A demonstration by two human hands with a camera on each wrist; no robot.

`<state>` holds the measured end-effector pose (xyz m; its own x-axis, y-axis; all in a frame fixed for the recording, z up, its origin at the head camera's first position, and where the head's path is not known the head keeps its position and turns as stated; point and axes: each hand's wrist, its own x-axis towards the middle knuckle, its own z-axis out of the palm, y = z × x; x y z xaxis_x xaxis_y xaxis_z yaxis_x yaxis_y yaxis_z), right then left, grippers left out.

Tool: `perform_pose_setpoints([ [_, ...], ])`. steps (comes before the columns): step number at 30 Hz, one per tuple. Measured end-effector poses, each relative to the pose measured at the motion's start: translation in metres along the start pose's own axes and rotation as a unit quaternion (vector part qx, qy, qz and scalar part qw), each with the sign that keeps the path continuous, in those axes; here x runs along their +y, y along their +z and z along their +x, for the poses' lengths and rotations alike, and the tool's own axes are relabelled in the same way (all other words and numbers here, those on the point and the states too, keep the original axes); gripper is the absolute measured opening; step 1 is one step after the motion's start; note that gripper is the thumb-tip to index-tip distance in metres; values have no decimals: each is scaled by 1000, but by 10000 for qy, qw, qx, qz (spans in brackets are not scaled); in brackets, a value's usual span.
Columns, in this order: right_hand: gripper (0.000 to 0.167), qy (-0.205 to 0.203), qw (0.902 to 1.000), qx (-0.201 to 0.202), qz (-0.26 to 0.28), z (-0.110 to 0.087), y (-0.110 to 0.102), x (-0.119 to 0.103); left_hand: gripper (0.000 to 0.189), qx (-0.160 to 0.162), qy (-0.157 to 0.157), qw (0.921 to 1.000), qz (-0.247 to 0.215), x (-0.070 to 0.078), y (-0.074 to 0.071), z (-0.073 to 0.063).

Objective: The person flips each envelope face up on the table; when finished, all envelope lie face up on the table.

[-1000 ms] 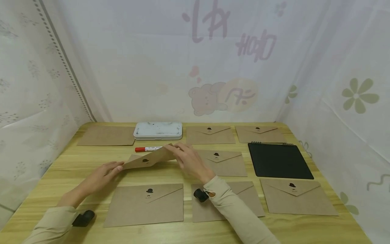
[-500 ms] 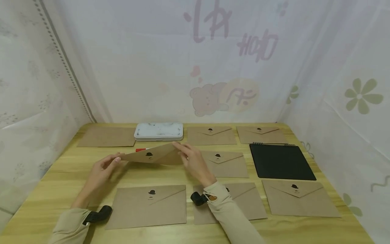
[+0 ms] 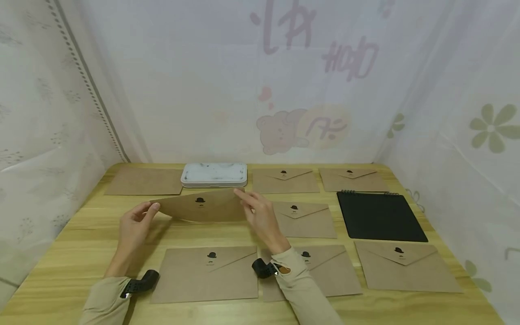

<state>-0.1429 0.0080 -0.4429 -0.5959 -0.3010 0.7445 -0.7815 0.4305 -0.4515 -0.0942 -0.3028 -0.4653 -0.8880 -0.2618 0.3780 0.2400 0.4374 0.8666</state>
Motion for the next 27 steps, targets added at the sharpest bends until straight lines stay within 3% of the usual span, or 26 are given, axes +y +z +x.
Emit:
perform_pose_setpoints([
  [5, 34, 432, 9990, -77, 132, 0, -3, -1, 19, 363, 504, 9948, 810, 10, 5, 8],
  [9, 35, 737, 9963, -445, 5, -5, -1, 0, 28, 405, 589, 9876, 1394, 17, 8, 7],
  [13, 36, 978, 9923, -729, -224, -10, 0, -1, 22, -243, 836, 9790, 1842, 20, 7, 5],
  [17, 34, 1056, 9895, -837, -531, -13, 1, -1, 19, -1172, 1505, 9600, 2050, 19, 7, 8],
  [22, 43, 1015, 9829, -1271, -866, -15, 2, -2, 28, -1587, 2039, 9433, 2082, 19, 4, 9],
  [27, 47, 1323, 9675, -1849, -1103, -19, 4, -7, 31, -2054, 2022, 9303, 2267, 20, 2, 8],
])
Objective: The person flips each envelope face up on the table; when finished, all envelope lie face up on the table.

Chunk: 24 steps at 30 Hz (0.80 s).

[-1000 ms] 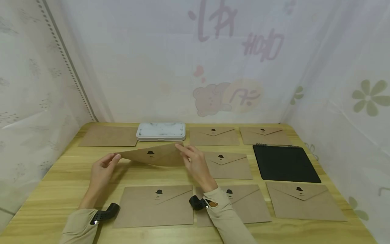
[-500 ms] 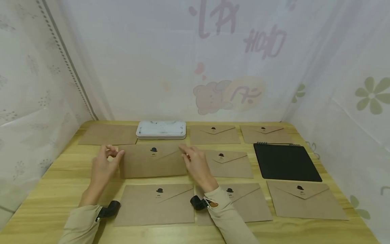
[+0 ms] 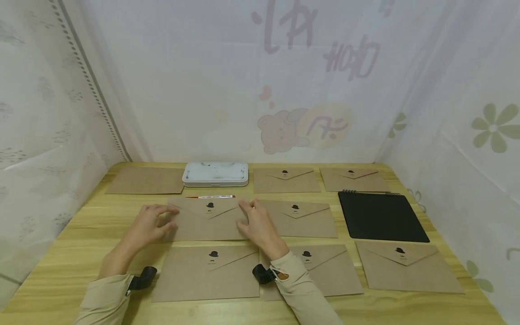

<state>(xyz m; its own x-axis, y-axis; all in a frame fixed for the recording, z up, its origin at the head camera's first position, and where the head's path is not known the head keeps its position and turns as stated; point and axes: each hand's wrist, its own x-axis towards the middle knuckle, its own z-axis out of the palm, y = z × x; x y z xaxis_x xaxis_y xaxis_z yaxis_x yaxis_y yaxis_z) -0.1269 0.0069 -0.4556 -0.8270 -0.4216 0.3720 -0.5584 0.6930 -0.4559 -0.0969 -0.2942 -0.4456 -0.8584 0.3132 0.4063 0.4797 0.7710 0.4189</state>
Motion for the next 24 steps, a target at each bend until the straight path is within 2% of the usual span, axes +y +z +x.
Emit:
perform_pose_setpoints([
  [6, 44, 578, 9973, -436, -84, -4, 1, -2, 33, -529, -385, 9978, 53, 2, 0, -2],
  [9, 43, 640, 9962, -560, -208, -4, 2, -2, 36, -707, -596, 9957, 66, 2, 1, -3],
  [12, 37, 468, 9960, -589, -472, -4, 5, -1, 39, -820, -834, 9931, 93, 2, 2, -5],
  [16, 20, -137, 9929, -513, -1062, -6, 9, 1, 38, -987, -1120, 9886, 182, 4, 4, -6],
  [19, 14, -481, 9879, -452, -1402, -7, 10, 2, 37, -1144, -1269, 9850, 234, 6, 5, -7],
  [24, 22, -392, 9854, -574, -1551, -8, 9, 0, 36, -1266, -1324, 9827, 289, 7, 3, -8],
])
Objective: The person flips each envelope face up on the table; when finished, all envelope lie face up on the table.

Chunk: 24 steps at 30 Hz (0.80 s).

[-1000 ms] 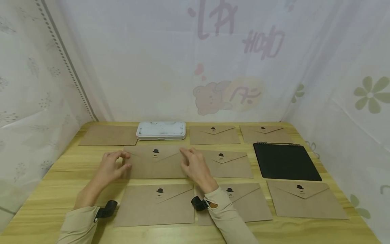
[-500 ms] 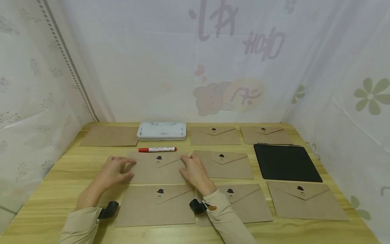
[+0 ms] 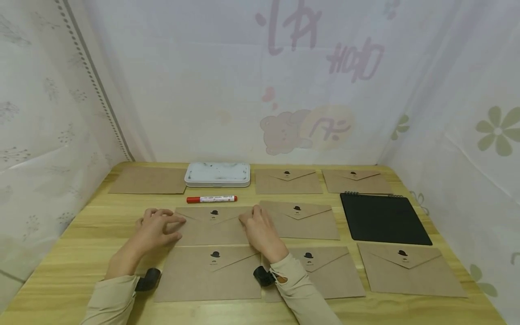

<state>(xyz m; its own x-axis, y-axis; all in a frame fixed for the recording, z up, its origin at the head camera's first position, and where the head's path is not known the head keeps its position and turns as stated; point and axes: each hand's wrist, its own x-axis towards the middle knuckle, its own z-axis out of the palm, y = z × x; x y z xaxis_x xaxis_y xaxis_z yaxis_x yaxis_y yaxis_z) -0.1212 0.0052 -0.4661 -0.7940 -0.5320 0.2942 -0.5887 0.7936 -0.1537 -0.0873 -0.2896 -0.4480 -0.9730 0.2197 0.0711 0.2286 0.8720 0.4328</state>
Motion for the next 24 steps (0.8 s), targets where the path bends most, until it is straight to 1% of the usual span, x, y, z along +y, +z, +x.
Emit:
perform_pose_setpoints([
  [3, 26, 108, 9999, -122, -3, 0, -2, 1, 36, 16, 4, 10000, -29, 1, -1, 0],
  [5, 25, 119, 9999, -91, 23, 0, -3, 1, 37, 22, -6, 9999, -123, 2, -1, 0],
  [8, 20, 2, 9997, 217, 98, 2, -3, 2, 39, 107, 75, 9995, -302, 3, -3, -1],
  [9, 18, -25, 9993, 344, 147, 3, -3, 2, 39, 201, 154, 9990, -373, 2, -4, -1],
  [11, 15, -36, 9977, 602, 316, 6, -5, 3, 39, 528, 478, 9963, -477, 0, -7, -1],
  [14, 15, 68, 9943, 807, 695, 9, -9, 3, 36, 1105, 989, 9883, -344, -11, -14, -1],
  [15, 17, 112, 9931, 839, 811, 9, -11, 4, 34, 1184, 1057, 9869, -282, -15, -17, -1],
  [16, 19, 138, 9921, 865, 898, 9, -12, 4, 32, 1203, 1054, 9870, -185, -20, -21, 0],
  [17, 21, 166, 9912, 882, 974, 9, -14, 5, 31, 1151, 946, 9888, -70, -25, -25, 0],
  [20, 23, 87, 9896, 987, 1045, 8, -16, 7, 29, 745, 465, 9959, 216, -44, -40, 3],
  [21, 23, 51, 9893, 1022, 1041, 8, -17, 8, 29, 611, 290, 9972, 317, -52, -44, 4],
  [22, 24, 5, 9888, 1055, 1056, 8, -17, 9, 30, 535, 187, 9975, 413, -60, -48, 6],
  [24, 25, -68, 9883, 1023, 1130, 8, -19, 9, 30, 466, 192, 9972, 559, -76, -55, 8],
])
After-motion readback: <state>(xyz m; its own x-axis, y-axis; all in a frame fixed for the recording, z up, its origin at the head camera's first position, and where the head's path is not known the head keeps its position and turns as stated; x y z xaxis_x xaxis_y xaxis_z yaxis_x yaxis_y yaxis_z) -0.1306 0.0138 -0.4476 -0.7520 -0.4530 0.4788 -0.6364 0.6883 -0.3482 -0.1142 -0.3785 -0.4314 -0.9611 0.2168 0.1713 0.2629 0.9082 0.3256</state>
